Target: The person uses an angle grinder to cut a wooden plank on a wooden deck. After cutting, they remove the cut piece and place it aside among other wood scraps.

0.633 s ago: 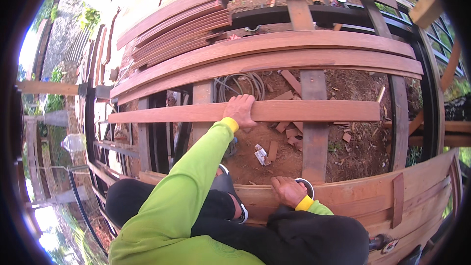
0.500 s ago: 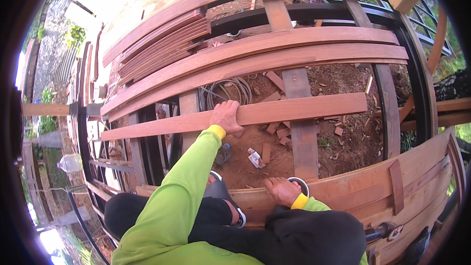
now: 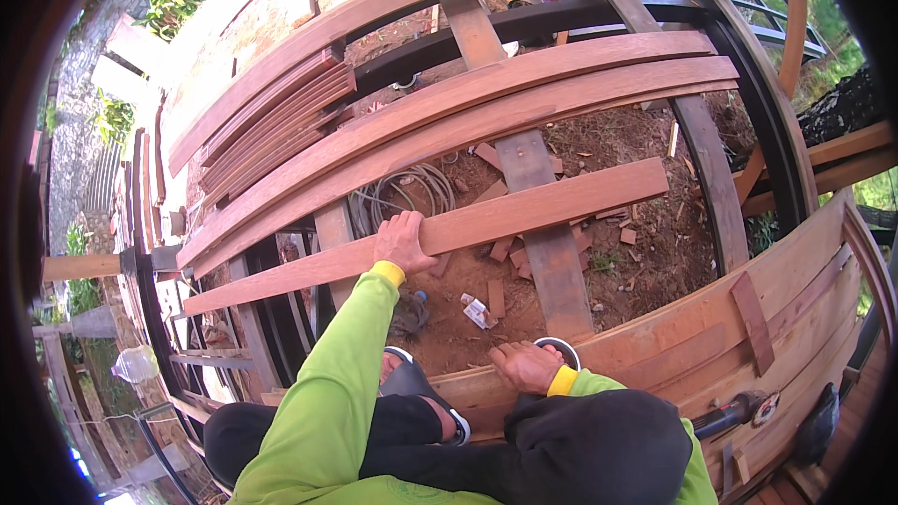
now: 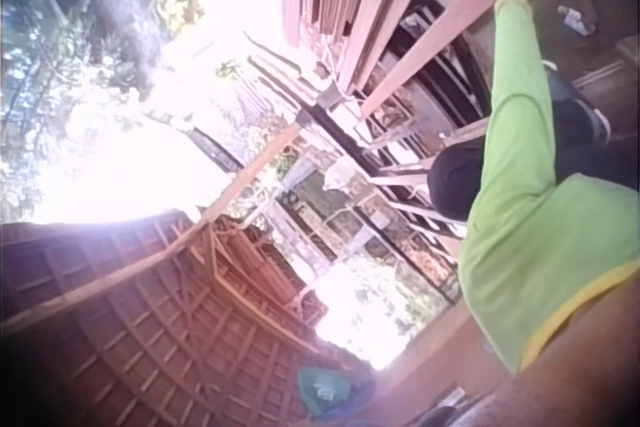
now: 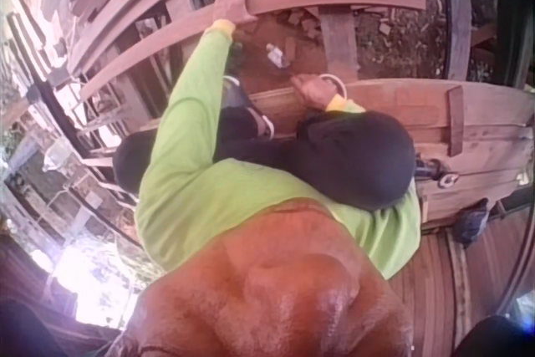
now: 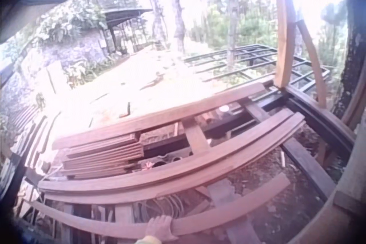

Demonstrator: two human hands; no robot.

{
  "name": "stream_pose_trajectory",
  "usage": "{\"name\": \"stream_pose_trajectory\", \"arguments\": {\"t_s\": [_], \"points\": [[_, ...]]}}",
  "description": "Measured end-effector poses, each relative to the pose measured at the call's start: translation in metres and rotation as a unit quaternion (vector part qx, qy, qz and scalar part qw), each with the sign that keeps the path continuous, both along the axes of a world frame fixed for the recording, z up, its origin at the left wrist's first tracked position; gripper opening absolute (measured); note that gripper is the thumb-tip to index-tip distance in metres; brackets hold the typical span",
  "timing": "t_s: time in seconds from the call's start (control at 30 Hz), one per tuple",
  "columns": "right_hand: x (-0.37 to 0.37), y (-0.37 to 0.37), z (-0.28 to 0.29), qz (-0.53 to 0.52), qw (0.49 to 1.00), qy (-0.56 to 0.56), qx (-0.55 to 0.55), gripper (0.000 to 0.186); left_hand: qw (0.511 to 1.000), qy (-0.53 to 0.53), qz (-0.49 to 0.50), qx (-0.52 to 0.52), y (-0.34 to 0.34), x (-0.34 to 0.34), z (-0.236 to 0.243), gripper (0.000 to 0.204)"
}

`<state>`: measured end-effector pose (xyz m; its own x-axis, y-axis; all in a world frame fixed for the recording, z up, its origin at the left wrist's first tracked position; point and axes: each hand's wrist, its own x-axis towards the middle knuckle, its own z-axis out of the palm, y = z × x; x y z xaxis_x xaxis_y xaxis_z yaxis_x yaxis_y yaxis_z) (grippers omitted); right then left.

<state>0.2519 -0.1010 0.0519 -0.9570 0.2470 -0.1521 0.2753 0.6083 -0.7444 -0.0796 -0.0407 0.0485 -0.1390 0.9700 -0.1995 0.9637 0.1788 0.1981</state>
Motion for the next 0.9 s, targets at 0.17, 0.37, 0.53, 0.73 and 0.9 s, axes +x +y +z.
{"name": "stream_pose_trajectory", "arguments": {"t_s": [0.17,0.37,0.53,0.73,0.9], "points": [[-0.002,-0.002,-0.002,-0.002,1.0,0.001,-0.004,0.017,1.0,0.002,0.001,0.0,-0.002,-0.001,0.001,0.063],[0.003,-0.001,-0.007,0.007,1.0,0.008,-0.016,0.02,0.999,0.011,-0.012,0.049,-0.005,-0.004,-0.014,0.065],[0.005,0.001,0.0,0.03,0.998,-0.042,-0.025,0.022,0.999,0.008,-0.017,0.037,-0.004,-0.001,-0.008,0.068],[0.005,-0.004,-0.013,0.016,0.999,-0.028,-0.027,0.019,0.999,0.008,-0.017,0.027,-0.004,-0.003,-0.008,0.067],[0.003,-0.003,-0.005,0.011,1.0,-0.028,0.003,0.021,0.999,0.012,-0.028,0.042,-0.004,-0.006,-0.009,0.068]]}}
